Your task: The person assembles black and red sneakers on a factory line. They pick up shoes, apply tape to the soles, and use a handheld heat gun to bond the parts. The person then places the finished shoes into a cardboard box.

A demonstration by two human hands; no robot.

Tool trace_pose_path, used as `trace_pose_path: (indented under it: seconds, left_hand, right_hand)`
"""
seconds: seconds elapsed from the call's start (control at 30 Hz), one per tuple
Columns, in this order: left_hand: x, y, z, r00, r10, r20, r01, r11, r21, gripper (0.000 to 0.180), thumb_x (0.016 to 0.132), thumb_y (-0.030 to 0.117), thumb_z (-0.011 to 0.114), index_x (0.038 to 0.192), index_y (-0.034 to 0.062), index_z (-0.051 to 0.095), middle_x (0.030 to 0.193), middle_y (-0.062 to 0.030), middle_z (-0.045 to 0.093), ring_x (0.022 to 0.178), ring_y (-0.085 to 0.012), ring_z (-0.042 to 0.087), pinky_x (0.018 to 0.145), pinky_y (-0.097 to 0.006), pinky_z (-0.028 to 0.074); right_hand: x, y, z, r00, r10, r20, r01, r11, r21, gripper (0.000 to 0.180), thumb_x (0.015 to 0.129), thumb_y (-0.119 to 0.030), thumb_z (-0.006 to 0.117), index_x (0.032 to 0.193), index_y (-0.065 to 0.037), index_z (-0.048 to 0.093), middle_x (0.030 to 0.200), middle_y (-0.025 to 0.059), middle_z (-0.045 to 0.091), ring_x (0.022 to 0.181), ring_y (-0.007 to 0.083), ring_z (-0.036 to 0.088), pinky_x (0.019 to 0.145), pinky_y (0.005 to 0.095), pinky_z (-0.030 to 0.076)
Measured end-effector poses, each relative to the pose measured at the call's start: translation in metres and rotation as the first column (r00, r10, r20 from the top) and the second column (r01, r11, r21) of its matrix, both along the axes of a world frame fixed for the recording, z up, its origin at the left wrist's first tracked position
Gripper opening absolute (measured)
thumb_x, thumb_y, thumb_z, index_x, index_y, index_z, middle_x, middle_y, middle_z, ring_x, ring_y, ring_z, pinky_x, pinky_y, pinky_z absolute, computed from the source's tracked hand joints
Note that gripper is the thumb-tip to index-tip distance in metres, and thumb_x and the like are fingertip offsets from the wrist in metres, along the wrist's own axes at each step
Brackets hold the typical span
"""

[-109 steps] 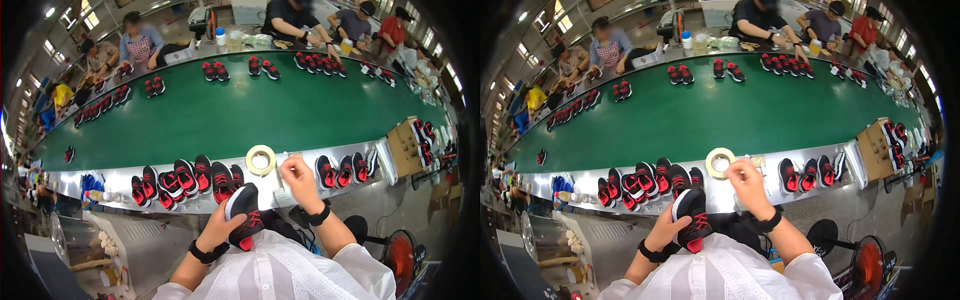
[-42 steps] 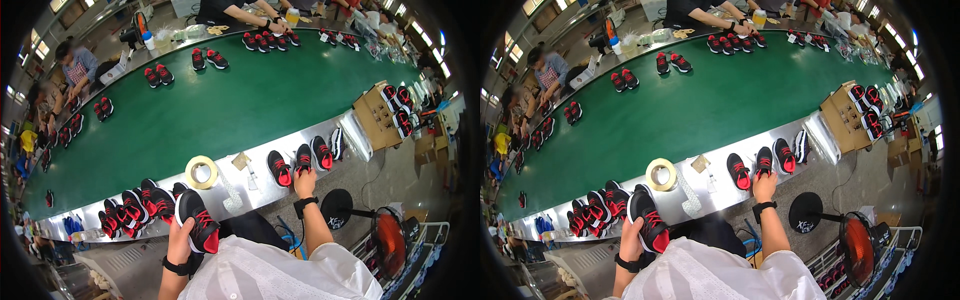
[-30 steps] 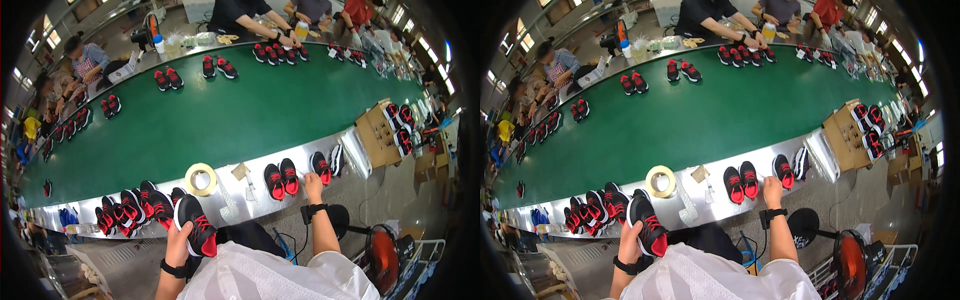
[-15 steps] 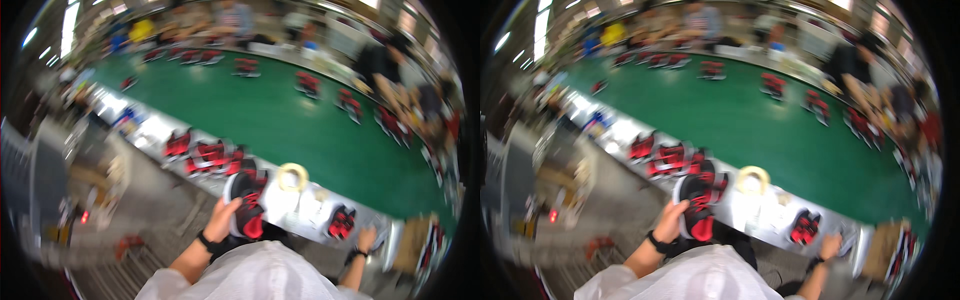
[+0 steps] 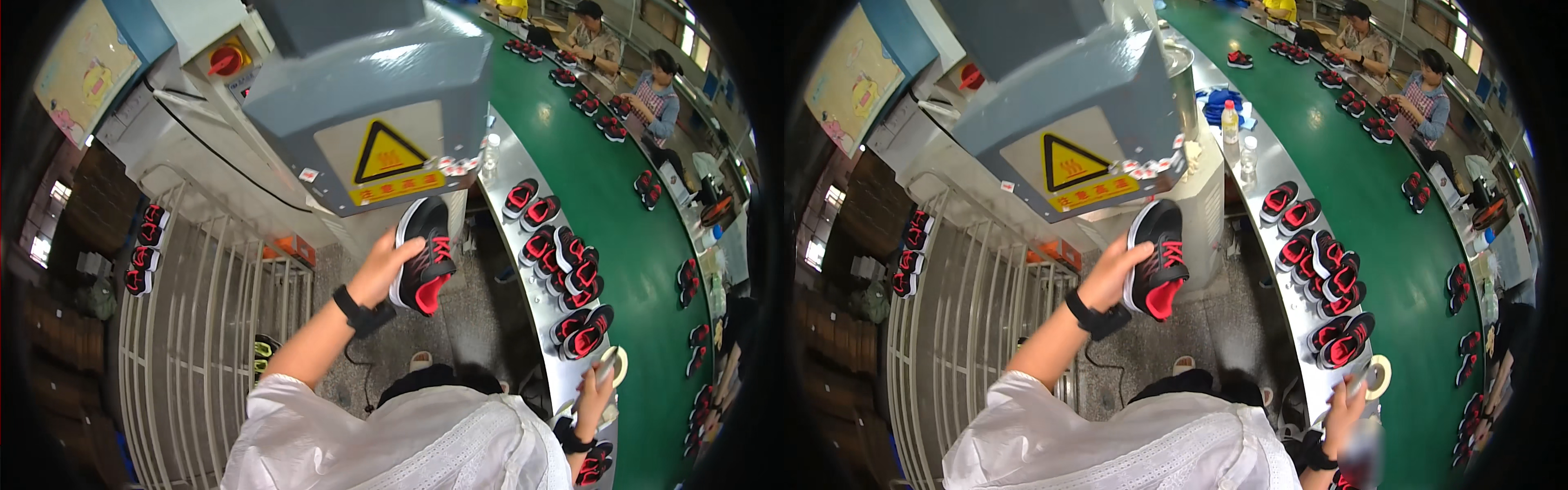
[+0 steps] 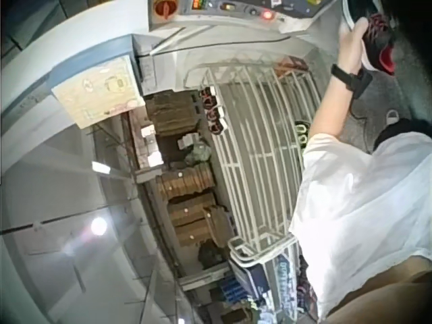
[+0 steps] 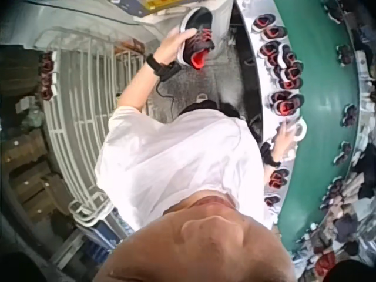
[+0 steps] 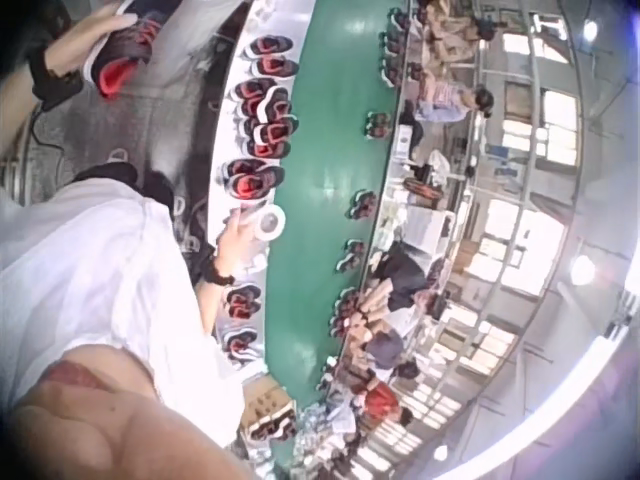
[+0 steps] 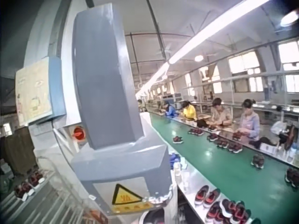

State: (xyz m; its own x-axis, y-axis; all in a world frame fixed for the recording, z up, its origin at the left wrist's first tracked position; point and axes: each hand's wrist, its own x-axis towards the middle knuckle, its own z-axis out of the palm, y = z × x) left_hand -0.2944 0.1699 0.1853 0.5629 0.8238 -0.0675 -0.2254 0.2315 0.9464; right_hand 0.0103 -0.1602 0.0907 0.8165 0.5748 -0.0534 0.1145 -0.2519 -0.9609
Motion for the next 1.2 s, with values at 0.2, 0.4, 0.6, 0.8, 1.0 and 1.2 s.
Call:
trace_pose_path:
  seconds: [0.2,0.4,0.6,0.8,1.0,1.2]
  left_hand:
    - [-0.019,0.034,0.028,0.992,-0.129,0.004,0.128,0.99,0.063,0.056,0.087,0.012,0.056,0.135,-0.0029,0.032,0.121,-0.0101,0.053,0.103,-0.0142,0.057,0.091,-0.029,0.046]
    - [-0.029,0.05,0.036,0.984,-0.157,0.085,0.16,0.986,-0.037,0.046,0.085,0.007,0.058,0.127,-0.0013,0.043,0.112,-0.009,0.058,0.097,-0.0149,0.059,0.083,-0.029,0.05]
    - [-0.032,0.056,0.041,0.99,-0.128,0.052,0.132,0.987,-0.093,0.035,0.082,0.006,0.063,0.116,0.0019,0.054,0.107,-0.0072,0.061,0.096,-0.0161,0.06,0.081,-0.03,0.051]
    - [-0.033,0.055,0.041,0.99,-0.094,0.105,0.102,0.992,-0.073,0.037,0.083,0.008,0.065,0.118,0.0042,0.054,0.108,-0.0062,0.06,0.097,-0.016,0.059,0.084,-0.031,0.05]
    - [-0.039,0.062,0.029,0.994,-0.097,0.047,0.1,0.992,-0.077,0.031,0.087,0.012,0.059,0.114,-0.002,0.053,0.106,-0.0095,0.061,0.095,-0.0157,0.06,0.084,-0.029,0.049]
    - [-0.036,0.056,0.037,0.992,-0.127,0.02,0.126,0.992,0.028,0.045,0.088,0.012,0.057,0.127,-0.0021,0.04,0.116,-0.0098,0.055,0.098,-0.0145,0.059,0.085,-0.029,0.051]
  right_hand:
    - [-0.061,0.055,0.02,0.986,0.167,-0.007,-0.167,0.984,-0.067,0.008,0.086,-0.005,0.053,0.093,-0.002,0.053,0.068,0.0019,0.054,0.052,0.0075,0.049,0.047,0.0221,0.039]
    - [-0.101,0.069,0.009,0.978,0.192,-0.088,-0.2,0.975,-0.093,0.008,0.087,-0.006,0.055,0.094,-0.001,0.054,0.068,0.0016,0.053,0.053,0.0073,0.048,0.049,0.0217,0.039]
    - [-0.118,0.067,0.005,0.982,0.155,-0.108,-0.169,0.976,-0.14,0.01,0.087,-0.006,0.055,0.096,-0.001,0.054,0.068,0.0017,0.053,0.054,0.0076,0.048,0.049,0.0217,0.04]
    - [-0.111,0.059,0.011,0.987,0.148,-0.067,-0.159,0.965,-0.21,0.011,0.086,-0.006,0.056,0.095,0.0,0.055,0.068,0.0024,0.056,0.054,0.0084,0.052,0.05,0.0236,0.042]
    - [-0.097,0.06,0.018,0.98,0.199,0.001,-0.193,0.952,-0.24,0.01,0.085,-0.004,0.057,0.095,-0.001,0.056,0.067,0.0025,0.057,0.055,0.0086,0.052,0.051,0.0242,0.043]
    - [-0.103,0.067,0.028,0.968,0.25,-0.021,-0.247,0.934,-0.259,0.011,0.084,-0.004,0.058,0.094,-0.001,0.056,0.066,0.0021,0.056,0.055,0.0086,0.052,0.052,0.0244,0.043]
